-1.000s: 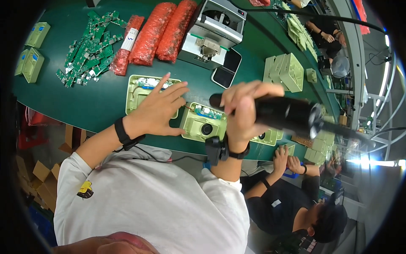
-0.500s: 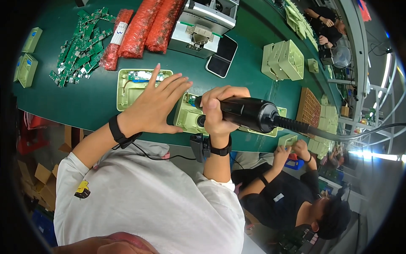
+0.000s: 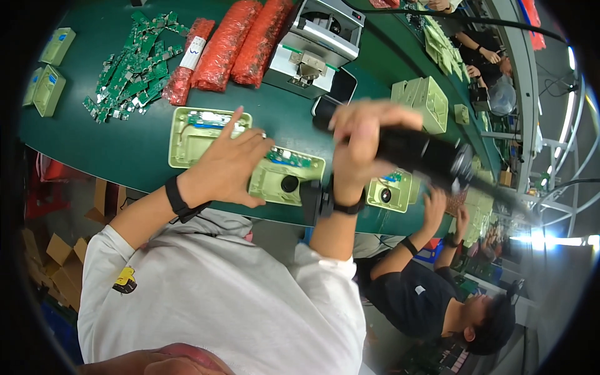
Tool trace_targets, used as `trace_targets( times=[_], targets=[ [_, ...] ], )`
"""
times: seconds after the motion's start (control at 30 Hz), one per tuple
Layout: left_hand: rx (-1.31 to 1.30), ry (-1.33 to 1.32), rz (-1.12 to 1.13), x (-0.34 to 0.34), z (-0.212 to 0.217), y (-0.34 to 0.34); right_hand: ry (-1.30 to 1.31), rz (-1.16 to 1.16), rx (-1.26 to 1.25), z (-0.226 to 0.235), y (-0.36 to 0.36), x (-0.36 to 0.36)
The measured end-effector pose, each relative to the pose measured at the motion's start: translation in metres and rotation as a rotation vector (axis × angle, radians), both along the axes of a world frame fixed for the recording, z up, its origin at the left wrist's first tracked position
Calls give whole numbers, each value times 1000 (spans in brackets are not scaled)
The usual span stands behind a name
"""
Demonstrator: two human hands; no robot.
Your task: Assemble electronic circuit boards into plastic housings using an electric screwdriver.
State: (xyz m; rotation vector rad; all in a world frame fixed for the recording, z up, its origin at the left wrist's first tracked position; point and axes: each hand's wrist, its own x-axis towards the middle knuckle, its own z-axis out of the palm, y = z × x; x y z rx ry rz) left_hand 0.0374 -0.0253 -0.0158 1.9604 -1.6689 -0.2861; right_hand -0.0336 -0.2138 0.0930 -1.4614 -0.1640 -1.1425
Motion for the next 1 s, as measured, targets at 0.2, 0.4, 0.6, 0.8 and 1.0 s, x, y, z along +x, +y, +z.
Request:
trace_targets(
  times=[0.2, 0.4, 0.6, 0.8, 1.0],
  targets=[
    [-78, -64, 140, 14, 0, 34, 52, -130, -63, -4, -27, 73],
    [-86, -66, 206, 16, -1, 42, 220, -70, -9, -1, -19, 54],
    [-47, -49, 213, 17, -1, 39, 156, 68, 20, -13, 16, -4],
    [-44, -57, 219, 17, -1, 35, 144, 48, 94, -42, 16, -9],
    [-51, -59, 221, 16, 1, 36, 229, 37, 47, -48, 13, -10]
  ],
)
